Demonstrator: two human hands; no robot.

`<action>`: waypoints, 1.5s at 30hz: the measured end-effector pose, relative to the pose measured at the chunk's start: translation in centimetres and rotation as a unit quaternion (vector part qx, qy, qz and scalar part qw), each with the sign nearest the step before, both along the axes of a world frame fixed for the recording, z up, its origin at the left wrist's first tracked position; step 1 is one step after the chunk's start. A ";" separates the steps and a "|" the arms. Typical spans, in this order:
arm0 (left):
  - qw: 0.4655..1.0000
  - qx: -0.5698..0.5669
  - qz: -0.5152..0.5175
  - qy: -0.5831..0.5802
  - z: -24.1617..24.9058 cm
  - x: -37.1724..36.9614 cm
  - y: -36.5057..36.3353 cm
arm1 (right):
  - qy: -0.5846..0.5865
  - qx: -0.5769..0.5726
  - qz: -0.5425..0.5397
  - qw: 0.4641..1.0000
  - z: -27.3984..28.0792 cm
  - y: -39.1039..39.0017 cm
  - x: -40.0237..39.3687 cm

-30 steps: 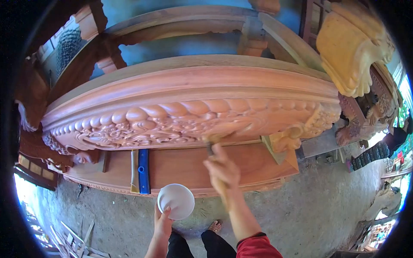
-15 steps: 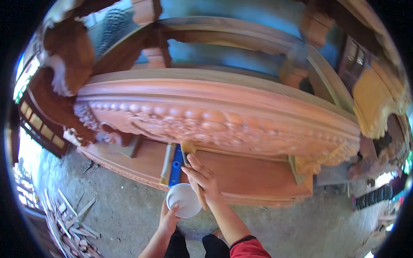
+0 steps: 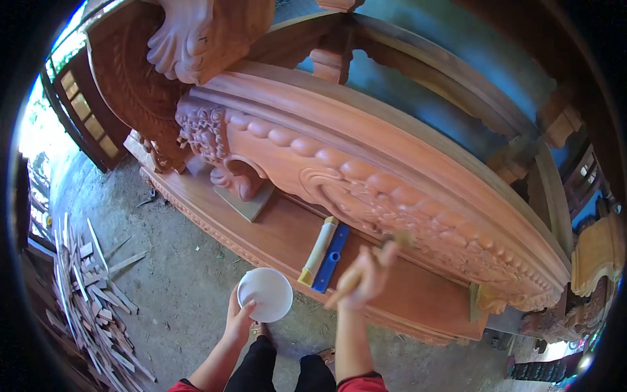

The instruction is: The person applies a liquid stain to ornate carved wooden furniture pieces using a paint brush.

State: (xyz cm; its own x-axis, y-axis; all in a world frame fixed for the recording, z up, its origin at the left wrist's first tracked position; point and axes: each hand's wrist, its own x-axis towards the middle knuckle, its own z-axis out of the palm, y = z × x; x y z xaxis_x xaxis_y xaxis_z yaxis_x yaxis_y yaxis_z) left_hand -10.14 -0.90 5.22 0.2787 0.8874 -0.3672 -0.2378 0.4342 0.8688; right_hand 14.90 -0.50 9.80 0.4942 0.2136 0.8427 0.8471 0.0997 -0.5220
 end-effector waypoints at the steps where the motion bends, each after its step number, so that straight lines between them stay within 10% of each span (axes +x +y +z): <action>1: 1.000 -0.014 0.017 -0.010 -0.2 -0.5 0.6 | -0.031 -0.009 0.027 0.999 0.0 1.6 -1.8; 8: 0.997 -0.062 0.019 -0.029 -0.3 -2.9 4.4 | 0.011 -0.050 0.169 0.984 2.1 5.1 -4.5; 12: 0.998 -0.051 0.004 -0.039 -2.0 -4.2 6.4 | 0.147 0.037 -0.029 0.988 0.7 0.5 -1.7; 18: 0.999 -0.032 -0.034 -0.025 -2.7 -4.0 9.1 | 0.051 -0.045 -0.307 0.949 3.1 0.7 -1.7; 22: 0.997 -0.059 -0.037 -0.033 -1.6 -2.5 9.4 | -0.039 -0.077 -0.041 0.995 2.0 4.6 -5.2; 26: 0.995 0.013 -0.093 -0.017 -1.2 -2.7 9.0 | 0.112 -0.138 0.230 0.957 3.2 6.2 -10.5; 32: 0.987 0.042 -0.136 0.075 -1.2 -7.0 7.7 | 0.302 -0.298 0.314 0.849 3.0 0.2 -12.9; 40: 0.970 0.053 -0.237 0.021 6.0 -6.8 3.4 | 0.221 -0.574 0.460 0.640 6.7 -3.3 -15.4; 45: 0.970 0.021 -0.237 -0.041 9.0 -6.8 3.8 | 0.193 -0.512 0.369 0.751 16.1 -5.6 -11.9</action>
State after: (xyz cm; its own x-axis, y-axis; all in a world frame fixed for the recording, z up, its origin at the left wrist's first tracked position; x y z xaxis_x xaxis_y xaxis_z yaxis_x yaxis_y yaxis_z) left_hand -16.93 2.89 14.21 0.6855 0.6661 -0.2939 -0.0886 0.4769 0.8745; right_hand 2.96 -6.07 25.93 0.0871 0.9882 -0.1262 0.5238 -0.1532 -0.8380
